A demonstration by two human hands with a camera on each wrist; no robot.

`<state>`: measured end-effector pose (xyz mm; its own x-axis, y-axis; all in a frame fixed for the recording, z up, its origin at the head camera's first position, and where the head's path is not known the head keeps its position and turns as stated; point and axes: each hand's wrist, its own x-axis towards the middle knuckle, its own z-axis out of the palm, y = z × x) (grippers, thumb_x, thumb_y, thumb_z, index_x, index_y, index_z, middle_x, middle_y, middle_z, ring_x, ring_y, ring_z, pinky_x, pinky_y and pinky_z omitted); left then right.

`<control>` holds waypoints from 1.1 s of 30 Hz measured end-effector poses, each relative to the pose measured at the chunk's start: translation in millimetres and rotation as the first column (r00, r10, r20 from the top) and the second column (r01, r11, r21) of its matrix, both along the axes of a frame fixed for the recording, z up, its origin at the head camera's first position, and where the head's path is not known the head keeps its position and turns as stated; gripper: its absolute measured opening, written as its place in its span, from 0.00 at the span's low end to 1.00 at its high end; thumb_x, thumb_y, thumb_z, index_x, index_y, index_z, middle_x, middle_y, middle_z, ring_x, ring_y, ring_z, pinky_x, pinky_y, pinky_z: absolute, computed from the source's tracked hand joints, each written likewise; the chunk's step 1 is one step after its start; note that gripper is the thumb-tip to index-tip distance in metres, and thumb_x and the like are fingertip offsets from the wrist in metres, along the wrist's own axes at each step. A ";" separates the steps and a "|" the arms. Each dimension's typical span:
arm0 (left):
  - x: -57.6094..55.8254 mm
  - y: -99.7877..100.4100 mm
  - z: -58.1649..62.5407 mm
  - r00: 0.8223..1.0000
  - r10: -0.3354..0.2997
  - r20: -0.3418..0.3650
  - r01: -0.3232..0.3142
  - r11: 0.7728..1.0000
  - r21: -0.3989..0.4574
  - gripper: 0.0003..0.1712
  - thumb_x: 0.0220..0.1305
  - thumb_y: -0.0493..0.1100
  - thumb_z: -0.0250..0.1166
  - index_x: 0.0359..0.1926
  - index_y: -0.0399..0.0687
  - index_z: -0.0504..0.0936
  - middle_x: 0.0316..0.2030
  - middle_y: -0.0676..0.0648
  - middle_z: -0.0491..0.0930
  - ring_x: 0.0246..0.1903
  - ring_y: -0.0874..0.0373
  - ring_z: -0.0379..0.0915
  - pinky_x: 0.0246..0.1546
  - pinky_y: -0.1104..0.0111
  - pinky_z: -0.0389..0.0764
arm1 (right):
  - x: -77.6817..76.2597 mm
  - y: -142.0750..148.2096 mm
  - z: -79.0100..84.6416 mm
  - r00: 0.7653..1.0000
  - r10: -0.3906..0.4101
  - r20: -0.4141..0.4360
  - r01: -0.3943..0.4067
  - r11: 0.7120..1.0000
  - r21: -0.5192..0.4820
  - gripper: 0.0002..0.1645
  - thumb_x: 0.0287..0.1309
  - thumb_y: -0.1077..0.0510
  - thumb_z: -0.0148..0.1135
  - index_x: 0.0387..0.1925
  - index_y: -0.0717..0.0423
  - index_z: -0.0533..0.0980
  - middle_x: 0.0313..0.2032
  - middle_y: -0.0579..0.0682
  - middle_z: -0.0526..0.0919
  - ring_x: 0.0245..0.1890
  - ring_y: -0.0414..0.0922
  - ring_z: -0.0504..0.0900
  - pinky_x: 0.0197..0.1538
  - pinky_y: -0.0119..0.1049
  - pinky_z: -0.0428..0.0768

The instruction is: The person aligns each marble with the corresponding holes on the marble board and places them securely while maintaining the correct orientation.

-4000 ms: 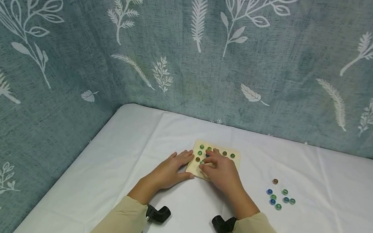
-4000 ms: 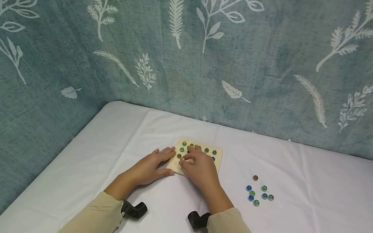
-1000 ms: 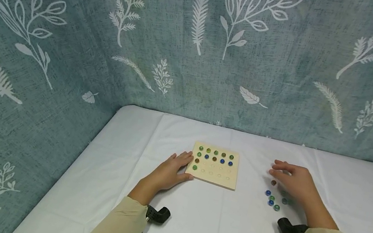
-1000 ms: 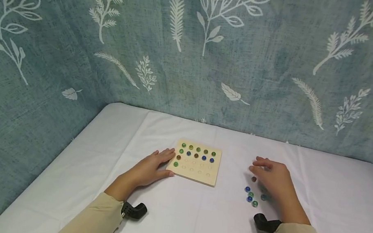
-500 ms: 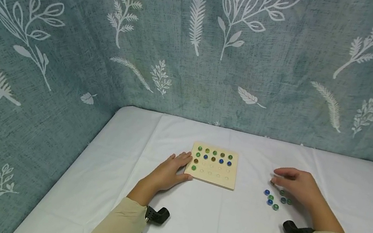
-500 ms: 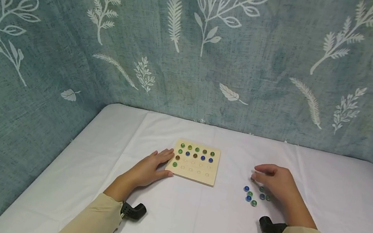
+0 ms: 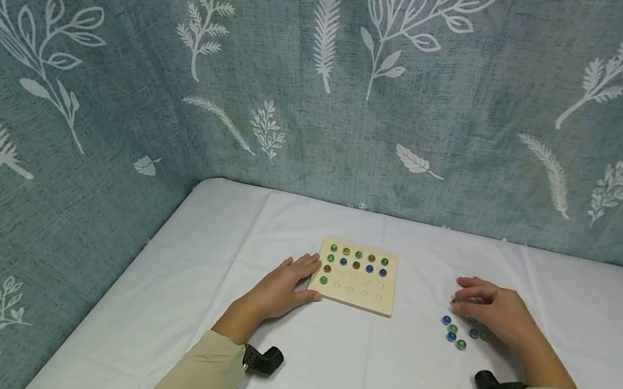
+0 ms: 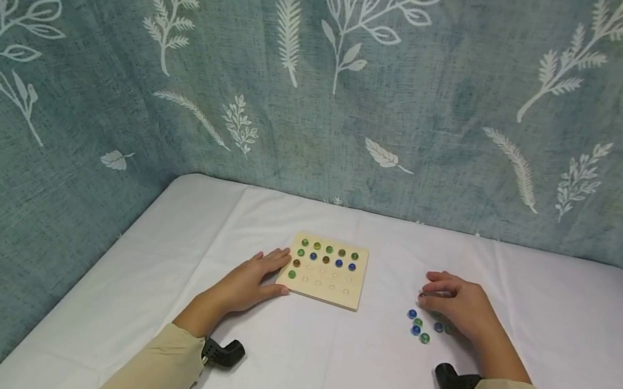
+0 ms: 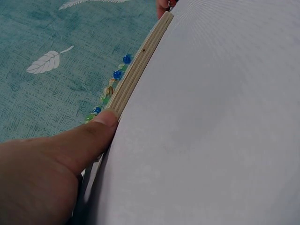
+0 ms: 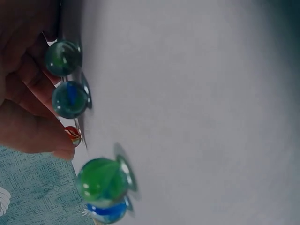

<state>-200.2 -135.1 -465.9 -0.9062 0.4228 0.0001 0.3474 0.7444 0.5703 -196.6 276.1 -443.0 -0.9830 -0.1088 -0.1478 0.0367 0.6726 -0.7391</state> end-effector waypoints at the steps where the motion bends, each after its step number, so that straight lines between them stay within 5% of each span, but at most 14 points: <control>1: 0.2 -0.1 0.1 1.000 0.000 -0.001 0.000 1.000 0.001 0.43 0.65 0.56 0.65 0.75 0.50 0.59 0.76 0.52 0.54 0.76 0.58 0.44 0.79 0.61 0.43 | -0.1 -0.2 -0.7 1.000 -0.004 -0.002 0.004 1.000 0.000 0.33 0.52 0.39 0.72 0.49 0.59 0.83 0.71 0.60 0.65 0.74 0.63 0.53 0.71 0.64 0.58; 33: -0.6 0.0 -1.4 1.000 0.016 0.003 -0.016 1.000 -0.013 0.42 0.65 0.56 0.65 0.75 0.51 0.60 0.76 0.55 0.54 0.76 0.60 0.45 0.79 0.63 0.43 | 0.9 -3.5 1.5 0.998 0.050 0.025 -0.051 0.997 0.065 0.26 0.55 0.41 0.70 0.46 0.57 0.84 0.72 0.59 0.62 0.73 0.66 0.54 0.69 0.65 0.62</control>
